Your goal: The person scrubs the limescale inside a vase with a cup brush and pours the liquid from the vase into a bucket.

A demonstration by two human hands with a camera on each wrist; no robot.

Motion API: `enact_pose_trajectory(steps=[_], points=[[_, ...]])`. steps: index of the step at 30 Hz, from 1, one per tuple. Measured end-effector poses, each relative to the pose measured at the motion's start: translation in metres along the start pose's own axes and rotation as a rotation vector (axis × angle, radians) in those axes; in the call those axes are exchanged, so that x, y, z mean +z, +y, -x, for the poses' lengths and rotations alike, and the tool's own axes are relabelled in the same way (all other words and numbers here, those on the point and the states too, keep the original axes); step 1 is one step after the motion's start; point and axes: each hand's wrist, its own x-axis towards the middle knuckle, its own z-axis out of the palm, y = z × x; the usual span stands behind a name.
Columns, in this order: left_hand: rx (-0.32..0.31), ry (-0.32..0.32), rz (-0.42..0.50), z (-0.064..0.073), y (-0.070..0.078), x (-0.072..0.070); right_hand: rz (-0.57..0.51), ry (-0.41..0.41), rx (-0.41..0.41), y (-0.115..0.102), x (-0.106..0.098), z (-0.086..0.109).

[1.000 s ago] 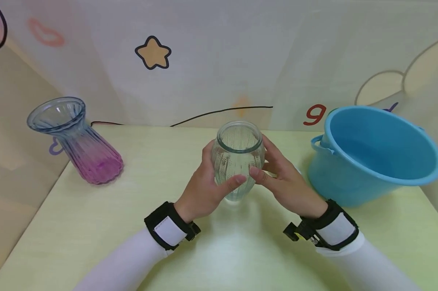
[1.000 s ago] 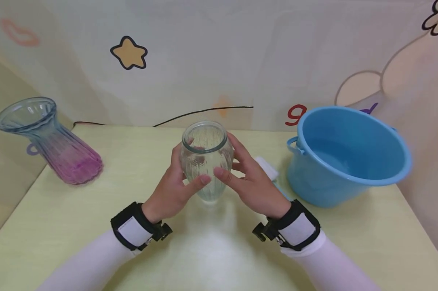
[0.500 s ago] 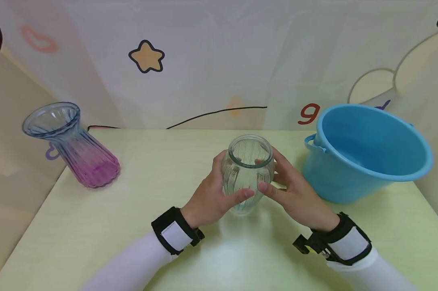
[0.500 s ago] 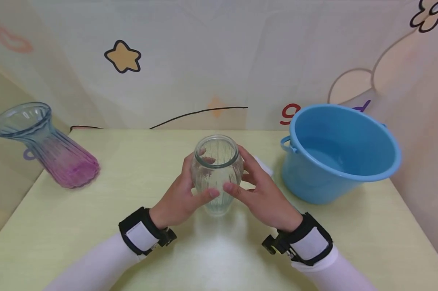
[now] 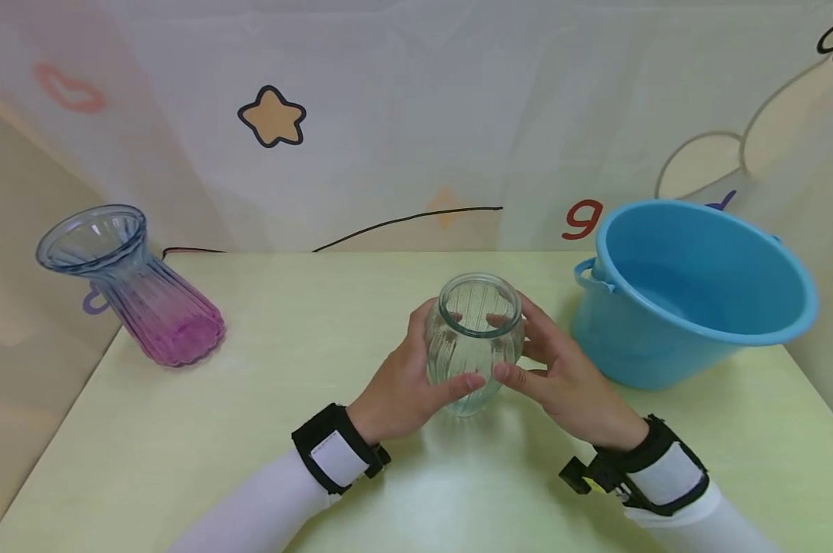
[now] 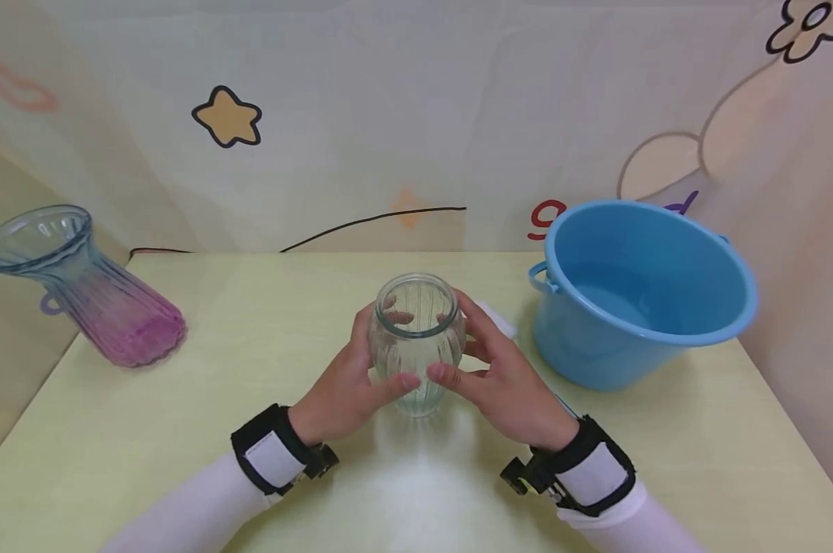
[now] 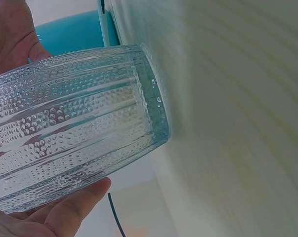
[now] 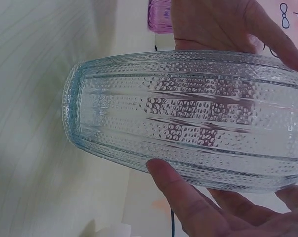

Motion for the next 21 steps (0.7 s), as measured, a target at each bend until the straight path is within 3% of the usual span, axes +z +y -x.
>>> enact_pose_trajectory(steps=[16,21], points=[[0.050,0.005,-0.003,0.0011,-0.0044,0.0005,-0.037,-0.025,-0.001,0.0059,-0.0023,-0.0002],[0.025,0.011,-0.018,0.0025,-0.0056,0.0013,-0.054,-0.039,-0.003,0.0087,-0.0023,0.0001]])
